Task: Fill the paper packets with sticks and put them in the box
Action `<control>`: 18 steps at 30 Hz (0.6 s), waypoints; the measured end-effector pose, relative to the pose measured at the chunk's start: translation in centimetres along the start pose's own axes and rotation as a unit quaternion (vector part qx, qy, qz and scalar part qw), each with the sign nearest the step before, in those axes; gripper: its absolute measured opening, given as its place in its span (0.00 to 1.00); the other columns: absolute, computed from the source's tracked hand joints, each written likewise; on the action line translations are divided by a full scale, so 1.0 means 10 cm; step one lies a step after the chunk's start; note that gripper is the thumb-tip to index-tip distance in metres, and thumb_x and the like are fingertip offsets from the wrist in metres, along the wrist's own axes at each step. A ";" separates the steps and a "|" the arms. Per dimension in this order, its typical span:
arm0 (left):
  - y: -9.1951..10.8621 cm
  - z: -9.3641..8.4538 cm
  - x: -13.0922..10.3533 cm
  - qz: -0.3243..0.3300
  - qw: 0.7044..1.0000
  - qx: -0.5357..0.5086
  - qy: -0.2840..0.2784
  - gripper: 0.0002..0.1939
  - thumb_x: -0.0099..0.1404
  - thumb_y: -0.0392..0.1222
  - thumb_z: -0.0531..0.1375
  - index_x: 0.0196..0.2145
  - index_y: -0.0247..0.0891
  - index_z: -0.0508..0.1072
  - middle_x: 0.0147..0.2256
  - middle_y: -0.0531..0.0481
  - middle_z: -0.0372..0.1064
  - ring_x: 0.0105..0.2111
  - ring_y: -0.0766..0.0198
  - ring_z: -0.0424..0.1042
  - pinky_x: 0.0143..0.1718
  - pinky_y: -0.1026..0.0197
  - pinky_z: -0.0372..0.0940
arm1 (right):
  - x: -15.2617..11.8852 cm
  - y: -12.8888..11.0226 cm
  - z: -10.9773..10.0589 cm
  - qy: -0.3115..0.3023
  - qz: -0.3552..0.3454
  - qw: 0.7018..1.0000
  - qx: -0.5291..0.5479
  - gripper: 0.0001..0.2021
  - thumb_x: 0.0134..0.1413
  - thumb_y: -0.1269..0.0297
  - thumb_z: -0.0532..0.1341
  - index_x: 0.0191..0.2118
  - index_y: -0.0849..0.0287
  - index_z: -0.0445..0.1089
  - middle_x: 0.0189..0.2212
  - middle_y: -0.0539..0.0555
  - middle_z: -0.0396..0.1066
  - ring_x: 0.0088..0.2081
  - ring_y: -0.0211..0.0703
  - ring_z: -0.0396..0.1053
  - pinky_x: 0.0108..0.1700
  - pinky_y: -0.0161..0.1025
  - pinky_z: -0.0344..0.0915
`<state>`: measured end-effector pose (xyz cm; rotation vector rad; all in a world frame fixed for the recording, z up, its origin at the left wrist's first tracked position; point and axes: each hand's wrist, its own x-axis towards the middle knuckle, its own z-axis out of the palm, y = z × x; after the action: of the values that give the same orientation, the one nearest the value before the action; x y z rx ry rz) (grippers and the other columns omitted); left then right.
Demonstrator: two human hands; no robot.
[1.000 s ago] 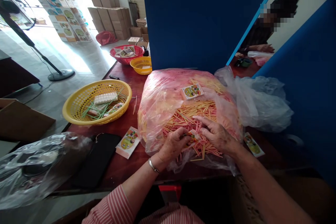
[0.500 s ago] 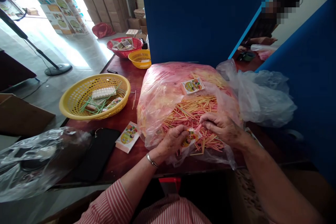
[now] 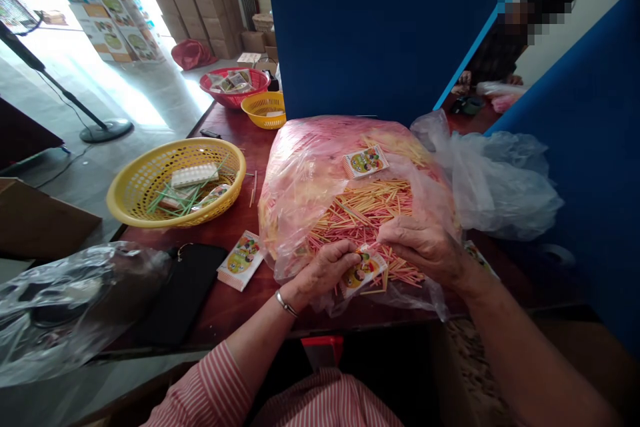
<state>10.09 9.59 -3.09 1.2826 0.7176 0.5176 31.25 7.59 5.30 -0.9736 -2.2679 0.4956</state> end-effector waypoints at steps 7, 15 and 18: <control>0.04 -0.03 -0.01 0.004 0.999 0.006 -0.033 0.16 0.61 0.52 0.57 0.32 0.34 0.68 0.26 0.55 0.59 0.25 0.72 0.57 0.26 0.68 0.55 | -0.06 0.08 -0.08 0.011 0.003 1.000 -0.012 0.09 0.58 0.73 0.56 0.43 0.57 0.69 0.37 0.53 0.73 0.42 0.39 0.70 0.45 0.36 0.68; 0.02 0.00 0.01 -0.009 1.000 -0.020 -0.003 0.17 0.60 0.53 0.58 0.31 0.34 0.69 0.25 0.54 0.60 0.25 0.72 0.57 0.25 0.68 0.54 | -0.10 0.04 0.06 0.042 0.003 0.999 0.009 0.10 0.58 0.73 0.56 0.44 0.57 0.69 0.36 0.54 0.73 0.40 0.39 0.71 0.43 0.37 0.69; -0.05 -0.01 0.02 -0.022 0.999 -0.028 0.007 0.17 0.60 0.53 0.58 0.33 0.33 0.69 0.25 0.55 0.60 0.24 0.72 0.56 0.24 0.68 0.53 | -0.14 0.01 0.07 0.072 0.010 0.997 -0.007 0.11 0.57 0.74 0.56 0.44 0.56 0.69 0.36 0.54 0.73 0.41 0.41 0.71 0.44 0.38 0.69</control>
<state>10.10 9.68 -3.60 1.2088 0.7363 0.5088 31.63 6.51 4.20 -1.0081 -2.1369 0.4050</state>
